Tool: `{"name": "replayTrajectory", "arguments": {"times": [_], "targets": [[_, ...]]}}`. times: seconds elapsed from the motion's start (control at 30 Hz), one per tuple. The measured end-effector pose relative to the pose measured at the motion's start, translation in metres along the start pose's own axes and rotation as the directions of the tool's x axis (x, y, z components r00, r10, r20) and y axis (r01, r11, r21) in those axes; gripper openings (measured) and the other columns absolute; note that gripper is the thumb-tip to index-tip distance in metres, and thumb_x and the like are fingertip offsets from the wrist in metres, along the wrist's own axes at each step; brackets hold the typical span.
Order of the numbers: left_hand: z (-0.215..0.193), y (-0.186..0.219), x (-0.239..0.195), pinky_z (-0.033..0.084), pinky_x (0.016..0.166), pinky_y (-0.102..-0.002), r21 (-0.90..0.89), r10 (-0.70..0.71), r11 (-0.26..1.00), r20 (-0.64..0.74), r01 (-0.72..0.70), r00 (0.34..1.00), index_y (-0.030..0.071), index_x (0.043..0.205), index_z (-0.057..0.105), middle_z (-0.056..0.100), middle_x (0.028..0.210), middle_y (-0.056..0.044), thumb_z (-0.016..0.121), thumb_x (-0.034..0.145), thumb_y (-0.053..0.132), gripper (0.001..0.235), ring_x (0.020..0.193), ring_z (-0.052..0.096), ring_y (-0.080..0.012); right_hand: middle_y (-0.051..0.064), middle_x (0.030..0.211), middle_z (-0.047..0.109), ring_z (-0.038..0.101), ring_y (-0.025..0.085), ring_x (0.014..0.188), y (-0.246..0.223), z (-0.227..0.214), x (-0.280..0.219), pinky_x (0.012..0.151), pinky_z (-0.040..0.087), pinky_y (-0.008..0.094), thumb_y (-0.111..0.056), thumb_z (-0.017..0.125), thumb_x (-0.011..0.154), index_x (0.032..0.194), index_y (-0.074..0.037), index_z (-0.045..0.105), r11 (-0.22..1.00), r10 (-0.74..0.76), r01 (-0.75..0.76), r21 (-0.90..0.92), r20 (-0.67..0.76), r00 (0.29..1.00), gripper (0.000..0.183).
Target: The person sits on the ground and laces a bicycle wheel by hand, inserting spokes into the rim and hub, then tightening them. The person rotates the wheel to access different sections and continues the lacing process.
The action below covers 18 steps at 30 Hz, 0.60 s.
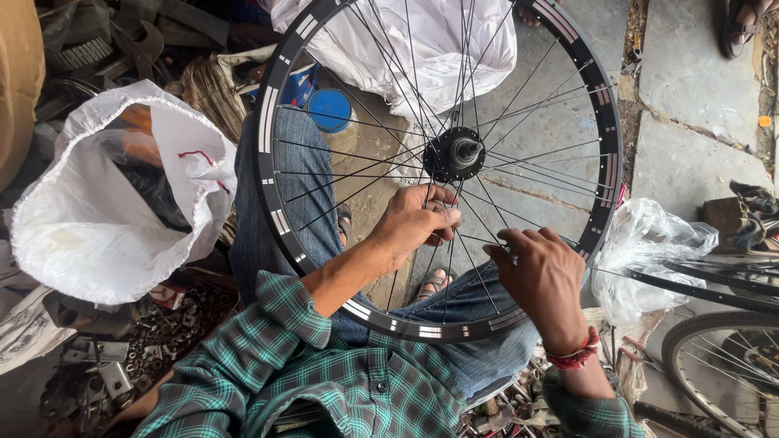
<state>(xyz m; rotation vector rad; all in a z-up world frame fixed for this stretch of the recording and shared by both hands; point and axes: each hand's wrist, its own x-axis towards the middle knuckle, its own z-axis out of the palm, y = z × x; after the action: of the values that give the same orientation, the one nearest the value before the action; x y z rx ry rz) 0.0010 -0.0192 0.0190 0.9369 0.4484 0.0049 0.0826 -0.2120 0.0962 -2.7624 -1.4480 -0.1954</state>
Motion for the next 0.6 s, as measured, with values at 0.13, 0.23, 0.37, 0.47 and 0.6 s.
{"name": "replayTrajectory", "arguments": {"times": [0.13,0.23,0.37,0.47,0.6], "targets": [[-0.003,0.006,-0.009,0.052,0.055,-0.026,0.151,0.005,0.989,-0.042,0.002,0.999,0.004,0.119,0.062,0.072,0.081,-0.006,0.068,0.086,0.01,0.034,0.065,0.066,-0.0101,0.004,0.083,0.071,0.066,0.017,0.072,0.029,0.018,-0.014,0.062,0.051,0.031,-0.041,0.08,0.086,0.102,-0.008,0.075,0.973,-0.038,0.097,0.211,-0.269,0.962,0.037],[-0.002,0.003,-0.009,0.054,0.056,-0.025,0.222,0.067,0.974,-0.046,-0.055,0.997,0.0,0.121,0.061,0.07,0.08,-0.007,0.067,0.087,0.008,0.035,0.065,0.066,-0.0098,0.001,0.077,0.071,0.058,0.015,0.063,0.076,0.039,-0.004,0.06,0.042,0.031,-0.037,0.075,0.107,0.093,-0.014,0.076,0.925,0.354,-0.379,-0.001,-0.352,0.866,0.028],[-0.002,-0.001,-0.009,0.052,0.055,-0.024,0.189,0.135,0.973,0.002,-0.133,0.991,-0.005,0.117,0.062,0.067,0.08,-0.006,0.067,0.089,0.009,0.032,0.065,0.063,-0.0095,0.007,0.064,0.063,0.053,0.023,0.061,0.152,0.059,0.046,0.052,0.04,0.041,-0.055,0.083,0.089,0.083,-0.012,0.078,0.847,0.381,-0.518,-0.123,-0.54,0.75,0.044],[-0.006,0.002,-0.011,0.051,0.055,-0.024,0.18,0.105,0.978,-0.011,-0.101,0.994,-0.005,0.112,0.065,0.067,0.079,-0.004,0.066,0.09,0.01,0.026,0.066,0.063,-0.0084,0.01,0.064,0.061,0.055,0.026,0.062,0.174,0.07,0.074,0.057,0.042,0.045,-0.067,0.073,0.095,0.083,-0.005,0.076,0.751,0.659,-0.621,0.223,-0.287,0.695,0.064],[-0.012,0.004,-0.013,0.05,0.053,-0.024,0.232,0.096,0.969,-0.042,-0.084,0.994,-0.003,0.107,0.065,0.066,0.076,-0.004,0.067,0.089,0.011,0.023,0.064,0.063,-0.0087,0.013,0.07,0.065,0.061,0.03,0.068,0.168,0.08,0.088,0.067,0.044,0.046,-0.073,0.067,0.101,0.084,-0.002,0.076,0.672,0.739,-0.687,0.276,-0.187,0.647,0.074]]}}
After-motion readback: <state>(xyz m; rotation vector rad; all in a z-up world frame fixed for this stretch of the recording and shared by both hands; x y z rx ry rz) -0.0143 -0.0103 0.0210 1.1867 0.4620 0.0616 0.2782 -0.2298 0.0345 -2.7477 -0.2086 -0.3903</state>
